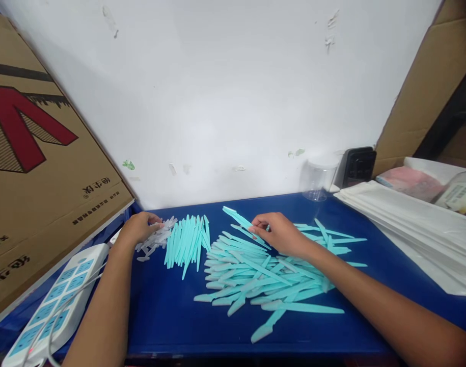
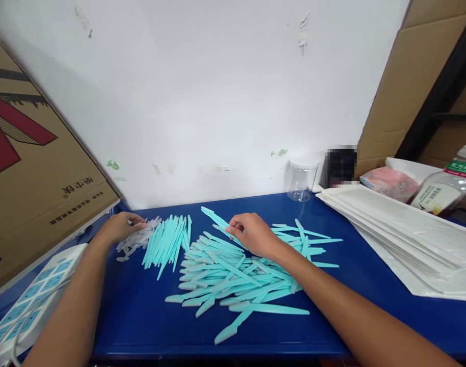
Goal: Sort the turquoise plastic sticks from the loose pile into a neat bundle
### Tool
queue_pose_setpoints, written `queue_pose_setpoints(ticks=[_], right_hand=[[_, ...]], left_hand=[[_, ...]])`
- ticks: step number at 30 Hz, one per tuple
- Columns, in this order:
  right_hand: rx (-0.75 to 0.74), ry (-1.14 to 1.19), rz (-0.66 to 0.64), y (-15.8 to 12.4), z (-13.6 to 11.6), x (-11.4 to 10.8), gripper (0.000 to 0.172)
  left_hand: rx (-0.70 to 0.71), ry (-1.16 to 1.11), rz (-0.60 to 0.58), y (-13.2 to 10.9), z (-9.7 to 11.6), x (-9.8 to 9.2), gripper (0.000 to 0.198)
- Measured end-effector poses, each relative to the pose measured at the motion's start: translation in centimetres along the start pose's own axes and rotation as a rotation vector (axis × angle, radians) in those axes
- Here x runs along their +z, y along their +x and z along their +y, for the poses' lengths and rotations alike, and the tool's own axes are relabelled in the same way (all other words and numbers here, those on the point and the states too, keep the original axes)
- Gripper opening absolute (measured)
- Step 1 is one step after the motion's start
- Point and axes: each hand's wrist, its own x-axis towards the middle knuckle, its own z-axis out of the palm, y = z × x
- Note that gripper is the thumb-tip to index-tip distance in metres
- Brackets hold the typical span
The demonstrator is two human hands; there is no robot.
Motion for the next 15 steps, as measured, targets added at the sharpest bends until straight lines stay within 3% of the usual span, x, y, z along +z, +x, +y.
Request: queue_pose_setpoints(ticks=[6, 15], right_hand=[[0.007, -0.013, 0.002, 0.0, -0.1, 0.0, 0.026], [0.002, -0.007, 0.000, 0.0, 0.0, 0.1, 0.029]], left_hand=[[0.101, -0.081, -0.089, 0.0, 0.3, 0.0, 0.076], [0.043, -0.049, -0.044, -0.3, -0.5, -0.1, 0.080]])
